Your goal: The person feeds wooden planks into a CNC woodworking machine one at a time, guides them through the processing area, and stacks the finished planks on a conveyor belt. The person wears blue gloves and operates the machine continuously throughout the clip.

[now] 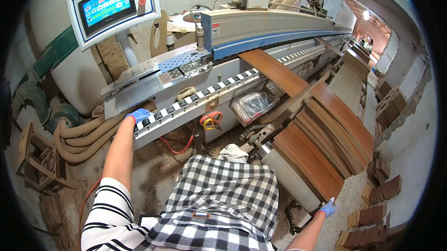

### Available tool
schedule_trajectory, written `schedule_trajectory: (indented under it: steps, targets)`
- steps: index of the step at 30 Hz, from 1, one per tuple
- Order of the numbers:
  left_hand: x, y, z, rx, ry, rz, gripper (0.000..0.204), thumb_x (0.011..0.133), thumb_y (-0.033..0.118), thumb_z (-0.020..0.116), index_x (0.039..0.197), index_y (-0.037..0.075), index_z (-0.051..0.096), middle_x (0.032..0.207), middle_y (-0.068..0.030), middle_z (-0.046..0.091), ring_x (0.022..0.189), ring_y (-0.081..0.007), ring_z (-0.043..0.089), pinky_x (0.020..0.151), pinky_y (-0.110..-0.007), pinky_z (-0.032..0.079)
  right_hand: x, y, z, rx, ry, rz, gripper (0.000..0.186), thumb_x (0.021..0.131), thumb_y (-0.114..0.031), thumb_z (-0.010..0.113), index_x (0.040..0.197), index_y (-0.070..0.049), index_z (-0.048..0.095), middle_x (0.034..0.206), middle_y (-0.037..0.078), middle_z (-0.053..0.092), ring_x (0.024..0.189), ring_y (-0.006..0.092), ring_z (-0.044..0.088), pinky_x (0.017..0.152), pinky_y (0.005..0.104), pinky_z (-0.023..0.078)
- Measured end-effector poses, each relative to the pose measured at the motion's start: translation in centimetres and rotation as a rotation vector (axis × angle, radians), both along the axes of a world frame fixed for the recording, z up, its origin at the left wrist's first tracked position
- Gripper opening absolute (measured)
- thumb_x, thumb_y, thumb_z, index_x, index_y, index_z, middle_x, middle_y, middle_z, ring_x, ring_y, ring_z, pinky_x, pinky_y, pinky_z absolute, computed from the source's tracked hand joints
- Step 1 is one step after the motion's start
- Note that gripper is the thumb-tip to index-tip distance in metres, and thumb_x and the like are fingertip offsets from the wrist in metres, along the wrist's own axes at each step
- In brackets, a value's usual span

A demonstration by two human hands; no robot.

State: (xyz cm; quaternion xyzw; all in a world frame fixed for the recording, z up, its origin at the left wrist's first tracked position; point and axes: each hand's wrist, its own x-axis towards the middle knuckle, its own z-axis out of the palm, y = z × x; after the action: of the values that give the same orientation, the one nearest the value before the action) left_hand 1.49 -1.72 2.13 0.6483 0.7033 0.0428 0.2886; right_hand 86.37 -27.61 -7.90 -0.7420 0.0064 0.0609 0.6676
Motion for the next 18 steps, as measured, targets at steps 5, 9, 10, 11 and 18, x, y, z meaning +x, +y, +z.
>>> schedule_trajectory:
  steps: [5,9,10,11,18]
  targets:
    - [-0.1,0.4,-0.4,0.000,0.052,-0.015,0.052,0.082,0.048,0.048,0.105,0.003,0.060,0.108,-0.0189,0.059,0.100,-0.0342,0.055,0.085,-0.040,0.041,-1.2,-3.5,-1.3,0.250,0.218,0.128,0.019,0.081,-0.023,0.061,0.096,-0.013,0.054,0.071,0.000,0.055,0.049,0.0116,0.044,0.049,0.0289,0.042]
    - [-1.4,1.1,-2.5,0.116,-0.016,-0.056,0.038,0.085,0.038,0.049,0.100,0.005,0.063,0.094,-0.0141,0.064,0.084,-0.0263,0.059,0.078,-0.036,0.044,-4.7,-7.6,-2.3,0.511,0.499,0.400,0.026,0.075,-0.028,0.065,0.093,-0.012,0.054,0.065,0.000,0.050,0.050,0.0139,0.044,0.067,0.0390,0.046]
    - [-1.4,1.1,-2.5,0.111,-0.013,-0.048,0.038,0.085,0.038,0.049,0.100,0.005,0.063,0.094,-0.0139,0.064,0.084,-0.0263,0.059,0.078,-0.036,0.044,-6.5,-8.3,-1.6,0.482,0.572,0.459,0.029,0.075,-0.028,0.066,0.095,-0.013,0.053,0.065,0.001,0.050,0.050,0.0140,0.044,0.070,0.0403,0.046]
    - [-1.4,1.0,-2.4,0.108,-0.010,-0.039,0.039,0.084,0.038,0.050,0.100,0.005,0.063,0.094,-0.0138,0.064,0.084,-0.0263,0.059,0.078,-0.036,0.044,-8.3,-8.9,-0.9,0.453,0.645,0.519,0.031,0.074,-0.029,0.066,0.097,-0.013,0.053,0.065,0.001,0.049,0.050,0.0142,0.044,0.072,0.0417,0.046]
    - [-0.1,0.5,-0.6,0.025,0.004,0.008,0.049,0.082,0.047,0.049,0.106,0.006,0.061,0.107,-0.0169,0.060,0.099,-0.0335,0.056,0.085,-0.038,0.043,-14.5,-8.3,3.8,0.474,0.521,0.662,0.030,0.074,-0.025,0.066,0.097,-0.011,0.052,0.062,0.002,0.054,0.050,0.0146,0.049,0.073,0.0386,0.048]
